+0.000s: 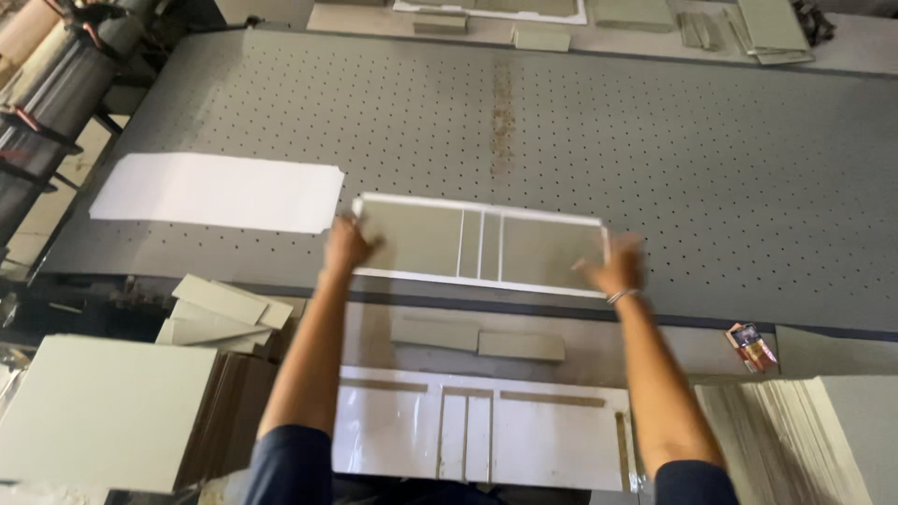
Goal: The person assembles books by placing beige covers onto a white template on a perforated table. They then pick up a red cover from the table, place it over the beige covers, and smooth it down. This process is repeated multiple times.
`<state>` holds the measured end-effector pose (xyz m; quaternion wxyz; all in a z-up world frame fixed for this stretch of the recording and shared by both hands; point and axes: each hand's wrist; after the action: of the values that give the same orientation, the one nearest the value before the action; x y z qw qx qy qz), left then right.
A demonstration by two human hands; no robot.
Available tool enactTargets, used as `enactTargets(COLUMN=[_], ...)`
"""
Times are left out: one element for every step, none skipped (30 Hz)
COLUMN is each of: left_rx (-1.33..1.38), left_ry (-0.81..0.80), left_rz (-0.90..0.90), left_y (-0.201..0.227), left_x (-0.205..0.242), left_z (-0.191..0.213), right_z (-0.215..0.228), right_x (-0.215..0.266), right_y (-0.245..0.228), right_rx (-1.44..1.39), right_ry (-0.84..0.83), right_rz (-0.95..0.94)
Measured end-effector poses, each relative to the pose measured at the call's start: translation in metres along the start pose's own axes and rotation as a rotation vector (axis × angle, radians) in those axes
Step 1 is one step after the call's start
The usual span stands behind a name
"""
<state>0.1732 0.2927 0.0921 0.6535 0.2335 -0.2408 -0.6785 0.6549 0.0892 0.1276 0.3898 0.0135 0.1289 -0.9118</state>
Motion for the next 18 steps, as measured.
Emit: enactTargets(left_rx=[-0.130, -0.261, -0.261, -0.255, -0.253, -0.256, -0.238, -0.221, -0.222, -0.154, -0.084, -0.082, 0.175, 0.433, 0.431, 0.492, 0.562, 0.569], left_ry=[-0.142, -0.283, -0.281, -0.263, -0.256, -0.266, -0.259, -0.253, -0.256, -0.225, -0.192, -0.195, -0.109, -0.023, -0.032, 0.007, 0.035, 0.015], left_rz=[0.016, 0.033, 0.027, -0.017, -0.056, -0.058, -0.065, -0.071, -0.071, -0.077, -0.090, -0.097, -0.124, -0.147, -0.158, -0.213, -0.277, -0.297], left_y=[-0.015, -0.030, -0.017, -0.004, 0.005, 0.011, 0.016, 0.021, 0.020, 0.020, 0.024, 0.026, 0.028, 0.030, 0.032, 0.035, 0.044, 0.029], left_x=[0.002, 0.003, 0.016, 0.030, 0.051, 0.053, 0.055, 0.058, 0.059, 0.060, 0.060, 0.069, 0.076, 0.083, 0.102, 0.121, 0.138, 0.162], left_z=[-0.038, -0.076, -0.070, -0.064, -0.061, -0.064, -0.064, -0.063, -0.066, -0.069, -0.074, -0.070, -0.064, -0.059, -0.043, -0.028, -0.018, -0.013], right_z=[-0.027, -0.054, -0.043, -0.032, -0.022, -0.022, -0.020, -0.018, -0.029, -0.039, -0.046, -0.050, -0.055, -0.060, -0.057, -0.053, -0.047, -0.048], right_x=[0.014, 0.027, 0.027, 0.028, 0.037, 0.035, 0.034, 0.034, 0.034, 0.035, 0.034, 0.042, 0.049, 0.056, 0.068, 0.078, 0.087, 0.098], right_y=[0.001, 0.001, 0.000, 0.001, 0.005, 0.008, 0.010, 0.011, 0.014, 0.017, 0.023, 0.028, 0.031, 0.034, 0.035, 0.037, 0.046, 0.047], right_rx=[0.109, 0.218, 0.215, 0.232, 0.252, 0.253, 0.276, 0.300, 0.300, 0.298, 0.297, 0.297, 0.187, 0.076, 0.072, 0.007, -0.052, -0.050], right_ry=[-0.159, -0.318, -0.313, -0.322, -0.342, -0.349, -0.343, -0.336, -0.339, -0.283, -0.219, -0.216, -0.170, -0.123, -0.120, -0.097, -0.064, -0.051], right_rz=[0.135, 0.269, 0.266, 0.218, 0.167, 0.159, 0.139, 0.119, 0.116, 0.063, 0.005, -0.002, -0.084, -0.165, -0.178, -0.135, -0.103, -0.129])
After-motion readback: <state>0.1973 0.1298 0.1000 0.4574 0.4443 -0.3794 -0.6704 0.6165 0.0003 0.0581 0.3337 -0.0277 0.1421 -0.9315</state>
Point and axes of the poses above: each hand's wrist, its own x-axis away from the middle knuckle, its own z-axis out of the back of the hand, y = z × x, and after that the axes turned 12 degrees about x, right-handed
